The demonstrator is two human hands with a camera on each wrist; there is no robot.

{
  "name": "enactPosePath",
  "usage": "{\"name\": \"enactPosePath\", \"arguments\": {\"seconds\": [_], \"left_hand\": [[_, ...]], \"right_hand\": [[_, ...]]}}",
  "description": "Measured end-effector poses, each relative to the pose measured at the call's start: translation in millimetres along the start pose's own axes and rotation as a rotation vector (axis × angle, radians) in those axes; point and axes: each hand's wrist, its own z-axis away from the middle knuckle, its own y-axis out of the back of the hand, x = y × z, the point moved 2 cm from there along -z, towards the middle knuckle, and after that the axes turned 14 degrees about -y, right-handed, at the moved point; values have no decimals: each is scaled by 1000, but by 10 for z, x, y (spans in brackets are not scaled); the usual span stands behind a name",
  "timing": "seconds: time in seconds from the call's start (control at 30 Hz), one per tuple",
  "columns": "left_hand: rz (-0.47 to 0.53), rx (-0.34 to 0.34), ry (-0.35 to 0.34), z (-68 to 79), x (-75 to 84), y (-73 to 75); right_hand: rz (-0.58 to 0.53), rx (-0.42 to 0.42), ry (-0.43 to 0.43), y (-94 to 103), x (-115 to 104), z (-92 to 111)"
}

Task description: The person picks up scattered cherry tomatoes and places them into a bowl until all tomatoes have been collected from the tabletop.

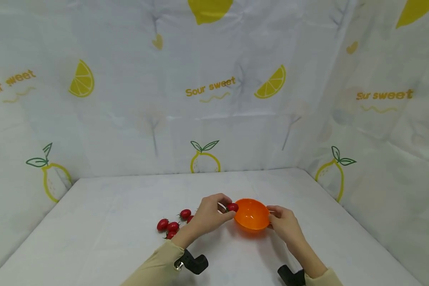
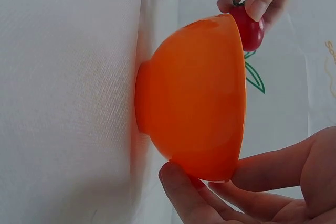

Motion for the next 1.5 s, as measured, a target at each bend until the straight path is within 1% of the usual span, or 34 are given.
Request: {"name": "enactPosePath", "arguments": {"seconds": [0.13, 0.37, 0.47, 0.53, 0.63, 0.7, 0.8, 0.9, 0.97, 1.03, 1.07, 1.17, 1.23, 1.3, 1.43, 1.5], "left_hand": [[-19, 4, -13, -6, -19, -48], [2, -13, -25, -34, -45, -129], [-3, -27, -8, -46, -23, -163], [-10, -26, 7, -40, -10, -161], [-36, -3, 28, -5, 1, -99], [-68, 20, 36, 34, 10, -16], [-113, 57, 32, 120, 37, 179], [-157, 128, 18, 264, 44, 455], [-191, 179, 23, 382, 37, 658], [-224, 229, 54, 516, 19, 862], [-238, 242, 78, 583, 6, 952], [-280, 256, 149, 773, -34, 1168], [-293, 255, 187, 893, -64, 1257], [-299, 240, 218, 994, -99, 1299], [-267, 204, 268, 1136, -170, 1296], [-247, 197, 293, 1190, -197, 1280]], "right_hand": [[-2, -7, 19, -17, -18, 9], [7, -4, 27, -24, -31, 40], [15, -4, 22, -13, -16, 46], [10, -5, 19, -13, -8, 44], [5, -8, 22, -24, -8, 30], [8, -9, 21, -30, -11, 23], [17, -11, 16, -29, -15, 11], [23, -8, 3, -18, -11, 9], [23, -9, -1, -8, -12, 10], [20, -12, 5, -2, -18, 13], [17, -15, 10, -1, -23, 14], [16, -23, 24, 5, -38, 9], [20, -26, 27, 11, -41, 5], [25, -30, 25, 15, -38, 1], [26, -33, 19, 11, -17, 1], [25, -37, 13, -3, -6, 2]]}}
